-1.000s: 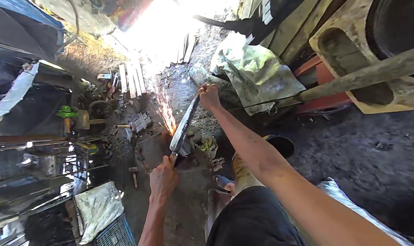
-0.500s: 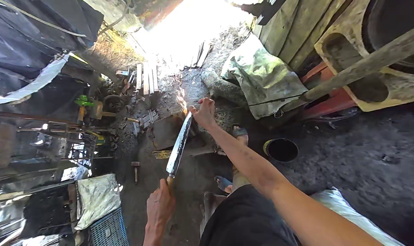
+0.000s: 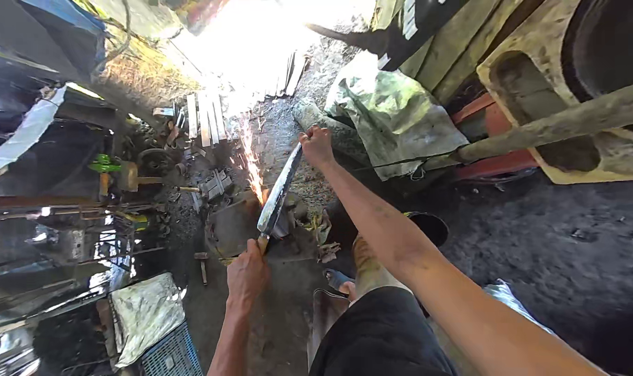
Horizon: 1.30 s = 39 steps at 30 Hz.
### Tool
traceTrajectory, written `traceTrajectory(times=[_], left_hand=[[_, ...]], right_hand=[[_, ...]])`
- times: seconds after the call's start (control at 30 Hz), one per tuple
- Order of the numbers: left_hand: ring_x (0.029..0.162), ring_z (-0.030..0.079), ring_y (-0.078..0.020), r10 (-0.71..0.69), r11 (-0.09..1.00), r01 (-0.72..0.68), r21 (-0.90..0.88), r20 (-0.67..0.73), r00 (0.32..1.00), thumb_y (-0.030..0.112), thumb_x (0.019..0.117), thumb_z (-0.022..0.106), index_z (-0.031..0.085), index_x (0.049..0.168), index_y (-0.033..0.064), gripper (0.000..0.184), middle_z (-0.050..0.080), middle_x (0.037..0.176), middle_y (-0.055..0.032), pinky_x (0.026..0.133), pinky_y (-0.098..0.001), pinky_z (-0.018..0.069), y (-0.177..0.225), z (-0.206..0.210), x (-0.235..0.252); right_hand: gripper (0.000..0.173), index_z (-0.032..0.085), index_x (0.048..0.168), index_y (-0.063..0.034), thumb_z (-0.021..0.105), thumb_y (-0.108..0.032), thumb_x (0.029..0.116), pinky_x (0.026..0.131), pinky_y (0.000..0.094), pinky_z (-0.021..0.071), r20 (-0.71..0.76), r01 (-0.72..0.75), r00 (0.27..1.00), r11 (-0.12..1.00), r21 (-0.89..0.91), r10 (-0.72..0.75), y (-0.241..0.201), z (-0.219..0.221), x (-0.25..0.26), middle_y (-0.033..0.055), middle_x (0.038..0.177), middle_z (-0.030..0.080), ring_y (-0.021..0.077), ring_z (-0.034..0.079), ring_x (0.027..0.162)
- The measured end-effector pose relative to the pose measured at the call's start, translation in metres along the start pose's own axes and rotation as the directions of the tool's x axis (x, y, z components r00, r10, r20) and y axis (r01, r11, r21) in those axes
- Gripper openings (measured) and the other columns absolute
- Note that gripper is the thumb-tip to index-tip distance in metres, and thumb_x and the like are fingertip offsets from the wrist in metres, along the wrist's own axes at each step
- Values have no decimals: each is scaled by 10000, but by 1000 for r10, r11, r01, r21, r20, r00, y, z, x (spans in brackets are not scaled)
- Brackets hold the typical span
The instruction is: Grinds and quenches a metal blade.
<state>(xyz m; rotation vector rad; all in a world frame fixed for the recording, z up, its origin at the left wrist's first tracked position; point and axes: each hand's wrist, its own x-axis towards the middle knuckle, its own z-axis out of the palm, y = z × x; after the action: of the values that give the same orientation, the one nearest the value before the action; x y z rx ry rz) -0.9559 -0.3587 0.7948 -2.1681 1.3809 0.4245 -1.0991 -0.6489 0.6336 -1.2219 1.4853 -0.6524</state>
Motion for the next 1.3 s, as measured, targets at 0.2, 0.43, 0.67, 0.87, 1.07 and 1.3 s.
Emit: traceTrajectory(times=[0.2,0.43,0.67,0.87,1.07,1.3], left_hand=[[825,737,-332,-22,1000,22,-9,-28,999,313,965,547,587,1270,101,374,723,874,-116,704,-528,586,-11,15,-20],[878,735,-328,-115,989,119,-87,49,992,297,962,567,568,1295,121,377,729,929,-116,743,-527,587,-50,47,-98],[868,734,-320,-170,978,180,-101,104,980,287,951,576,569,1277,117,368,726,912,-111,733,-514,586,-68,65,-163],[850,733,-315,-180,977,194,-93,137,974,279,933,587,567,1270,122,372,721,890,-101,724,-512,585,-66,52,-162],[822,732,-354,-62,996,63,-61,23,998,266,927,592,587,1277,105,386,724,880,-132,700,-549,580,-32,22,-57],[824,735,-352,70,998,-70,1,-43,997,262,930,578,598,1270,76,388,727,890,-139,697,-541,579,1,-5,15]], right_hand=[[448,652,1192,-29,568,-426,1002,1034,572,489,-55,27,998,998,54,-24,6,6,-18,237,1283,587,405,543,1263],[546,588,1270,-34,651,-478,960,1034,602,475,-39,54,998,998,32,-53,-5,41,-103,271,1353,520,436,509,1289],[601,574,1292,-49,708,-490,906,1071,631,429,-48,154,987,987,-45,-156,-5,56,-163,256,1417,488,452,441,1363],[600,560,1298,-51,688,-499,920,1044,632,443,-16,206,978,978,-24,-207,4,60,-156,246,1424,468,434,446,1352],[482,663,1207,-29,588,-456,997,1122,587,405,7,82,997,996,-35,-82,-4,30,-65,250,1372,539,420,468,1353],[443,703,1178,-72,564,-453,1000,1012,635,476,-56,-40,998,999,37,42,18,-8,17,228,1284,605,420,539,1275]])
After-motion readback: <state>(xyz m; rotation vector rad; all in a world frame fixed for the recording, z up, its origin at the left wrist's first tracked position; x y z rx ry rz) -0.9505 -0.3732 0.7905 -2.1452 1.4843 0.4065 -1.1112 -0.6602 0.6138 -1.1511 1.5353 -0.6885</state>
